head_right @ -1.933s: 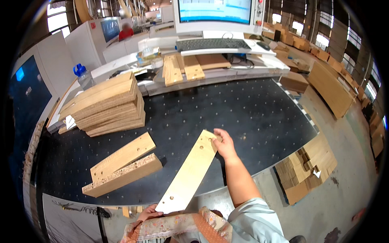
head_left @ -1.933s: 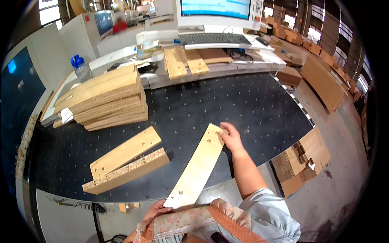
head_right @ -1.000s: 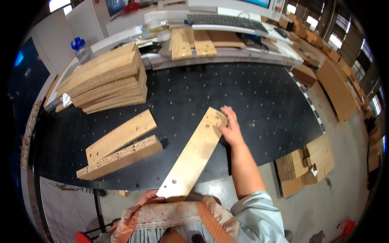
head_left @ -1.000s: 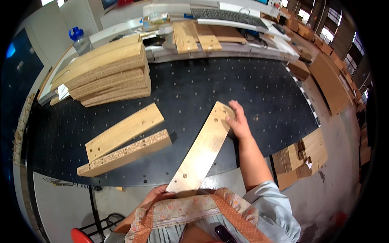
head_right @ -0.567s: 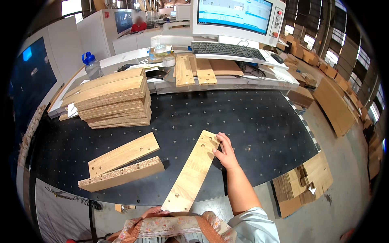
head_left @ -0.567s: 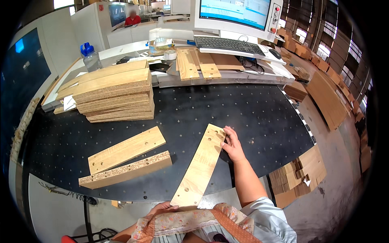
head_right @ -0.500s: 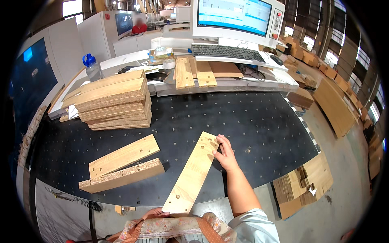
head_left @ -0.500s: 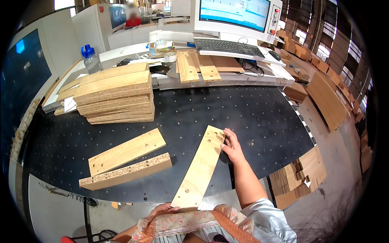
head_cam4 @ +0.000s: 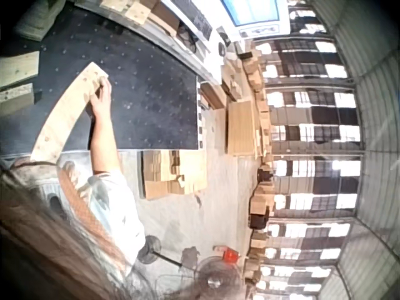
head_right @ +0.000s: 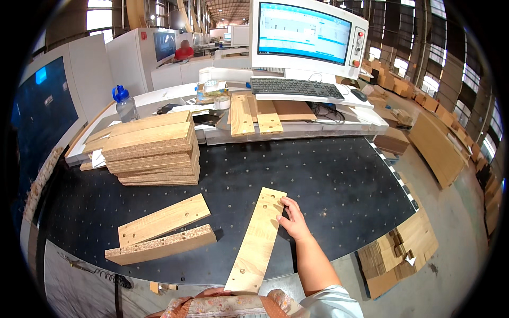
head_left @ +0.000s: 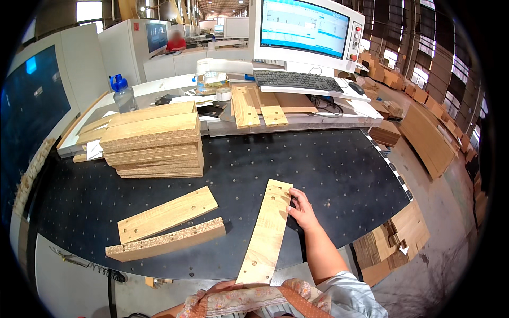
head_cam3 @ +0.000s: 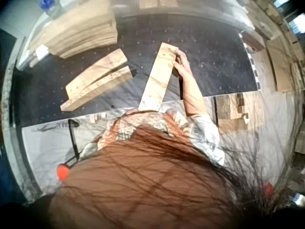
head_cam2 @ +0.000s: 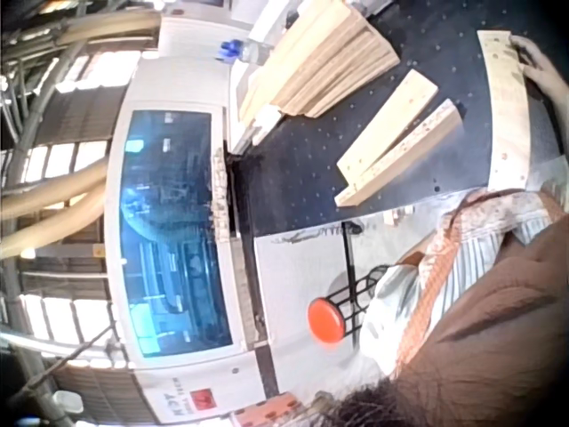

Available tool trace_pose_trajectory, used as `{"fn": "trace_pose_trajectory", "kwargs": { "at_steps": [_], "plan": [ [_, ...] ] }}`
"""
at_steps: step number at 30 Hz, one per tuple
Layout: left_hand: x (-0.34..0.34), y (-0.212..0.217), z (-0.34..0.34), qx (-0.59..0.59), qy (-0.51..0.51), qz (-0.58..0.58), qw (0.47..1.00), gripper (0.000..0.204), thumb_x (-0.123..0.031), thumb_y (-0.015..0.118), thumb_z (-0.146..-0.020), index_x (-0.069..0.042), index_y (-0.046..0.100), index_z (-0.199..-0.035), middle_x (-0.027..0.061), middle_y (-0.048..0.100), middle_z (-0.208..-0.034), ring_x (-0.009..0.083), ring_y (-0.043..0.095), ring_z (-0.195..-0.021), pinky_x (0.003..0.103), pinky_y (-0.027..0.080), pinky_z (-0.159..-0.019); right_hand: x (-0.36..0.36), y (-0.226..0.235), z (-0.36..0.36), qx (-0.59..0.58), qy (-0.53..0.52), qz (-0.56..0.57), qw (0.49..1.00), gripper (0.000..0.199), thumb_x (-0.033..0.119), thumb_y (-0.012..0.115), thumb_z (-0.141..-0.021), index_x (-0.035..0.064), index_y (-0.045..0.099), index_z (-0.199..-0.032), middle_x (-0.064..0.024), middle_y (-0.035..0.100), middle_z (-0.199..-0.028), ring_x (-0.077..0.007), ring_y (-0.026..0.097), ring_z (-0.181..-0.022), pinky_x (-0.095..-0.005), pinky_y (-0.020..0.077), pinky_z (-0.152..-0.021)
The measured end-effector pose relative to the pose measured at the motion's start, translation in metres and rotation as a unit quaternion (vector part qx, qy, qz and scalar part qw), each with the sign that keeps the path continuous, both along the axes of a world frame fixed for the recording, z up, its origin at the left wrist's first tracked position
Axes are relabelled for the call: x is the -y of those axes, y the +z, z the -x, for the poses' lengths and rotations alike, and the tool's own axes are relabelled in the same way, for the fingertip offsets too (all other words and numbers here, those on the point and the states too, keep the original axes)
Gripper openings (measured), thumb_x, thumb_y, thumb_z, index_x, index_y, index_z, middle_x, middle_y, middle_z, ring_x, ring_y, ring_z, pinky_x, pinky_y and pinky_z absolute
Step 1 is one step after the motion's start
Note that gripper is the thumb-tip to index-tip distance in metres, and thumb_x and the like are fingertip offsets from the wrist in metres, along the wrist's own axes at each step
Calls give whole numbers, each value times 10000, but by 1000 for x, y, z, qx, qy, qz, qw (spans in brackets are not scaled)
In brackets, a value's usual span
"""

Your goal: The person handles multiple rectangular wooden planks with pre-drilled holes on a workbench. They pick up the planks, align them, and insert small metal fasteners into the holes. The person also uses a perforated paper template to check the alignment of the holes before placing the planks back on the table.

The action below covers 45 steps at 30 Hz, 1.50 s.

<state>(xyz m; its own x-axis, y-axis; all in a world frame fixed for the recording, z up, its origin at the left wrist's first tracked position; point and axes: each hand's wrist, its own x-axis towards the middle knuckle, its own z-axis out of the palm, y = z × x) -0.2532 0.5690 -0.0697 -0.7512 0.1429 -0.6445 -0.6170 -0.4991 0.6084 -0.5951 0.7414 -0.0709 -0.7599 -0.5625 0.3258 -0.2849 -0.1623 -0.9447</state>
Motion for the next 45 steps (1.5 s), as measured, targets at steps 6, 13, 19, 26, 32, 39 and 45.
{"fn": "trace_pose_trajectory", "kwargs": {
  "at_steps": [6,13,19,26,32,39,45],
  "plan": [
    [11,2,2,3,20,-5,1000,355,-196,648,-867,-4,569,-1155,115,609,-1096,206,579,-975,322,458,-876,0,8,-3,15,-3,-5,1000,558,44,650,-763,43,460,-1288,-62,360,-1351,-196,339,-1291,-353,258,-1081],
    [19,6,1,6,37,-5,999,348,-198,655,-859,1,573,-1133,121,613,-1067,213,585,-941,325,468,-853,0,3,2,20,11,-19,1000,567,23,630,-772,19,435,-1305,-84,356,-1349,-225,311,-1323,-393,246,-1107],
    [22,5,-6,5,46,-12,999,342,-199,662,-853,5,577,-1113,126,617,-1042,220,589,-911,327,476,-833,1,-5,11,15,30,16,999,539,38,645,-782,60,460,-1289,-52,368,-1340,-190,336,-1290,-345,275,-1063],
    [19,6,-16,2,52,-9,999,336,-201,670,-845,10,581,-1091,133,622,-1013,227,595,-876,330,486,-810,1,-6,5,2,31,12,999,543,6,633,-777,32,453,-1289,-72,369,-1331,-192,354,-1279,-343,291,-1066],
    [20,4,-12,-5,55,-8,998,331,-202,676,-838,14,585,-1071,138,626,-988,233,599,-847,333,495,-790,3,-7,5,-20,34,12,999,541,-8,631,-768,13,456,-1279,-93,378,-1329,-224,365,-1280,-359,309,-1067],
    [23,10,-15,-18,53,-11,998,326,-204,684,-831,19,589,-1049,144,631,-959,241,605,-812,336,504,-767,3,24,-23,-337,-24,-138,931,499,110,690,-703,64,574,-1186,-145,507,-1256,-359,395,-1261,-430,324,-1051],
    [59,45,-49,-112,116,-17,987,323,-206,691,-824,23,593,-1030,149,635,-934,247,609,-783,338,513,-747,20,49,-69,-424,98,-290,852,444,422,638,-803,217,596,-1194,-115,437,-1357,-368,274,-1342,-622,201,-1052]
  ]
}}
